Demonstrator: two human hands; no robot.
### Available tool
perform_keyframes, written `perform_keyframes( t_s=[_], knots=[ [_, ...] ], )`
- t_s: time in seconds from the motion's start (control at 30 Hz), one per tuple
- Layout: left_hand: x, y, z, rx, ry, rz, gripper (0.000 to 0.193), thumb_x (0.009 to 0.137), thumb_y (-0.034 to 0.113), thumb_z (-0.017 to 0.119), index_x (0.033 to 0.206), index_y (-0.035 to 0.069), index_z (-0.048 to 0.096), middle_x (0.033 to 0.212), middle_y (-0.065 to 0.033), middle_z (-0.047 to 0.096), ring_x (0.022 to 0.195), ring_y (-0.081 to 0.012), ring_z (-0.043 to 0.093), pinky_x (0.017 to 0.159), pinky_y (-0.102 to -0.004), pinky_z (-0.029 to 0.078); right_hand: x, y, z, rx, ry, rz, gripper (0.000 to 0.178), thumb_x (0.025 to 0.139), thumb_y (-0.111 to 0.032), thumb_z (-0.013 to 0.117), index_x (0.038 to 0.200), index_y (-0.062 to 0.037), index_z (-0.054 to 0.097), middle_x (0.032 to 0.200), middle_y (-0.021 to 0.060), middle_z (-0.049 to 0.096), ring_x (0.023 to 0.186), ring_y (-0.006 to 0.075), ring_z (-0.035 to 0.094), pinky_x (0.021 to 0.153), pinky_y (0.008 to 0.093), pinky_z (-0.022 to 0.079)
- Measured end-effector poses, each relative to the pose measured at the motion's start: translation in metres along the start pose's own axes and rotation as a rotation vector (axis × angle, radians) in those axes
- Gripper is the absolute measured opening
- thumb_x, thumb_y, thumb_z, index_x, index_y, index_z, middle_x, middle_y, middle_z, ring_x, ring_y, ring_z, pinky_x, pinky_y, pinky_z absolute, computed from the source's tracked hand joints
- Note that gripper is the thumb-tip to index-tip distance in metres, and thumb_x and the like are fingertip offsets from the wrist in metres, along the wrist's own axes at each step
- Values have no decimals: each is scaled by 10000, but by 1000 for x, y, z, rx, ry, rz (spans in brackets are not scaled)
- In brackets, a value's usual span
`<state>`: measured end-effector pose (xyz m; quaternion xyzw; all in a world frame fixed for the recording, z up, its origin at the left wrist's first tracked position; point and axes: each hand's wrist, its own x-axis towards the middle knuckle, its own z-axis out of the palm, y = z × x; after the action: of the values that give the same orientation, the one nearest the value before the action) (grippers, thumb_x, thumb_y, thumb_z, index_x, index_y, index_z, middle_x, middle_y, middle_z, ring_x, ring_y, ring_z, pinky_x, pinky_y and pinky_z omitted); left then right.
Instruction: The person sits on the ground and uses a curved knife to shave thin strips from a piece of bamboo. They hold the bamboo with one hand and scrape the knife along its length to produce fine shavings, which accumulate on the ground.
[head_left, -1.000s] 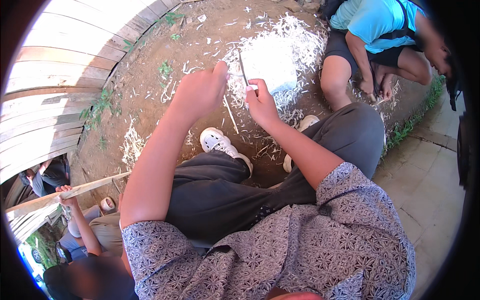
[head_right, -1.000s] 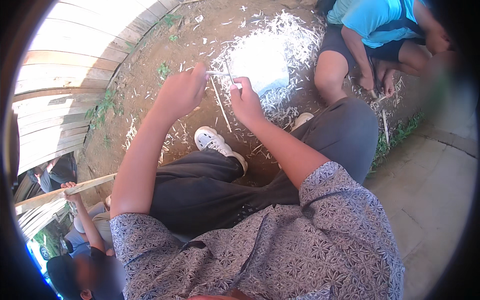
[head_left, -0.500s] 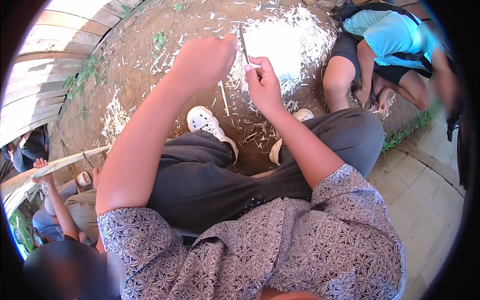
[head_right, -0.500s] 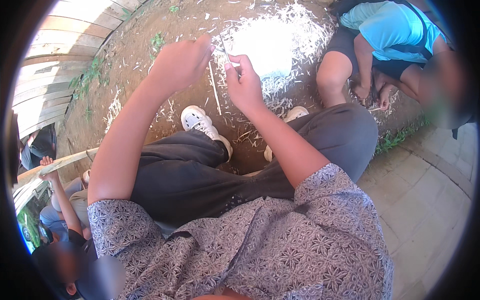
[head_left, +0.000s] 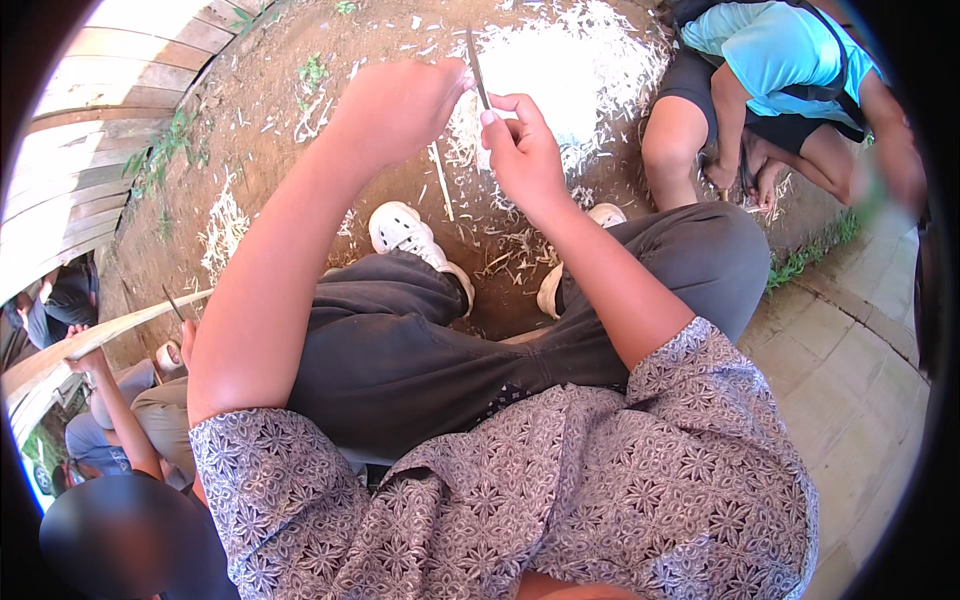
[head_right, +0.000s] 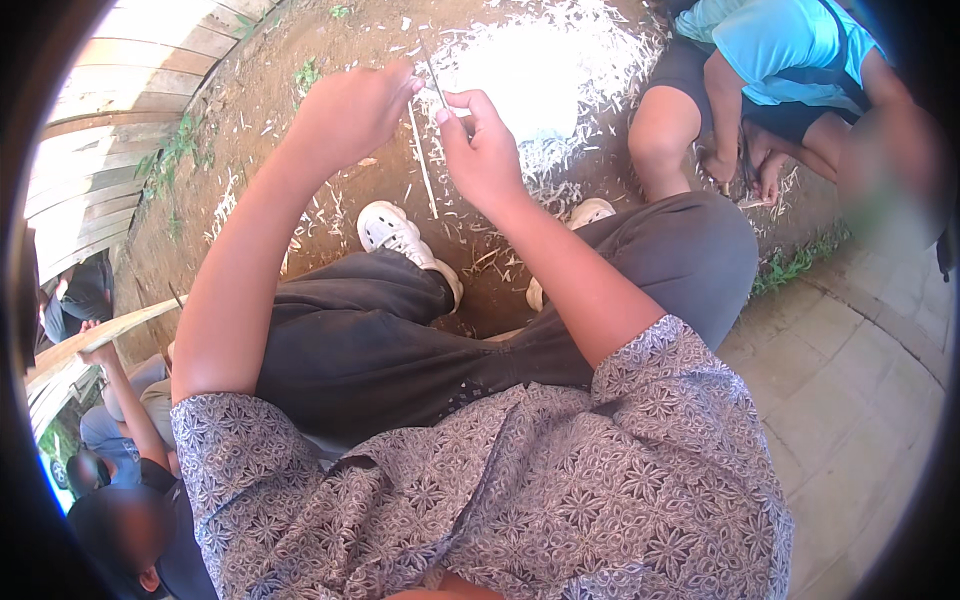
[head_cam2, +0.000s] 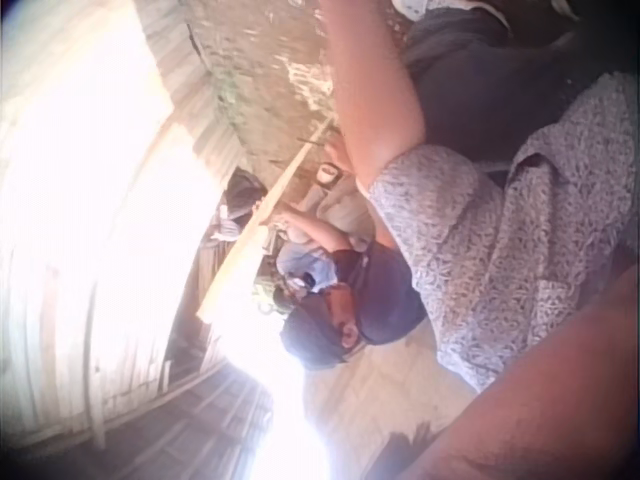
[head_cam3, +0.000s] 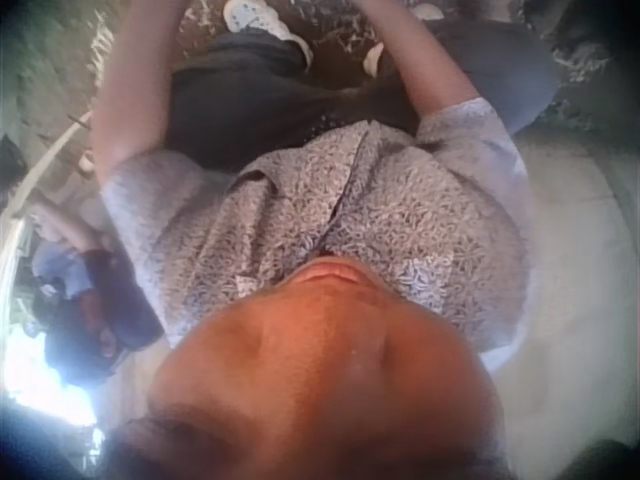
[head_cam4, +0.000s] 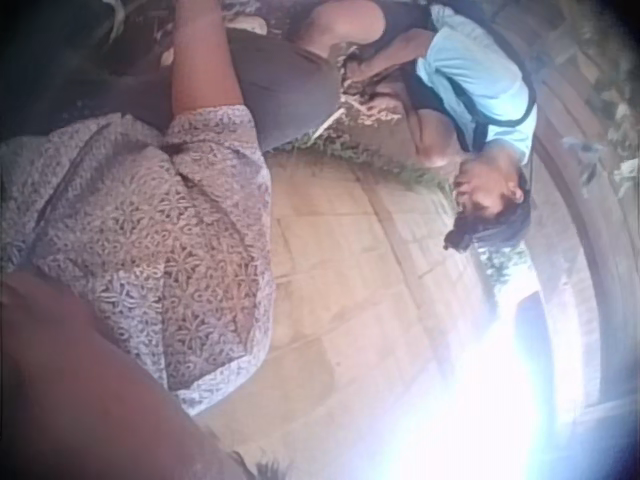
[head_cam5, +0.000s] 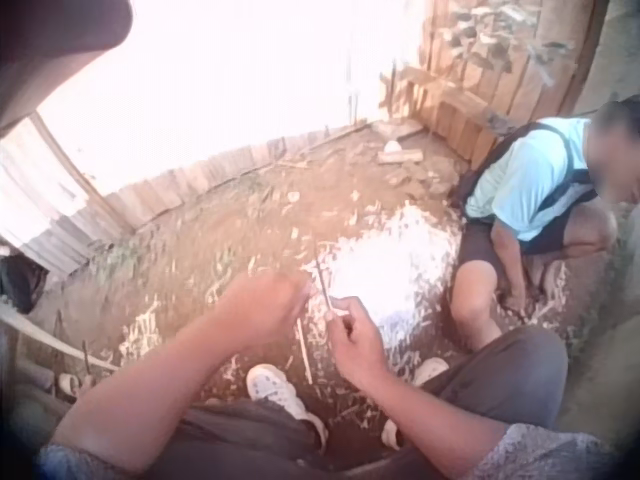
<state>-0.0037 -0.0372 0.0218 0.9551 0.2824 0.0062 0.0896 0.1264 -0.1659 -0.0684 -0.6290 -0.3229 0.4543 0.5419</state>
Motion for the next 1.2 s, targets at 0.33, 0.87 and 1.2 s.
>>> perform_keyframes(
  t_s=[0.33, 0.87, 1.2],
  knots=[
    [7, -5, 4, 17, 25, -14, 365, 1068, 405, 483, 1022, 75, 634, 759, -203, 682, 745, -417, 678, 668, -523, 530, 9, 13, -7, -52, 12, -11, 237, 1032, -206, 590, 1224, -66, 587, 700, 9, 615, 614, 72, 530, 582, 285, 429],
    [4, -12, 15, 37, 13, 92, 283, 1064, 375, 491, 1105, 115, 596, 783, -176, 694, 759, -397, 691, 641, -499, 531, 5, -25, -10, 10, -47, -17, 236, 1022, -209, 614, 1209, -65, 619, 668, -7, 594, 584, 68, 511, 555, 285, 408],
    [8, -13, 14, 66, 28, 149, 252, 1055, 362, 512, 1079, 123, 590, 769, -164, 694, 742, -378, 696, 617, -484, 528, 9, 7, -17, -96, -7, 89, 256, 1010, -223, 630, 1210, -64, 622, 683, 6, 608, 603, 82, 528, 583, 283, 418]
  ],
)
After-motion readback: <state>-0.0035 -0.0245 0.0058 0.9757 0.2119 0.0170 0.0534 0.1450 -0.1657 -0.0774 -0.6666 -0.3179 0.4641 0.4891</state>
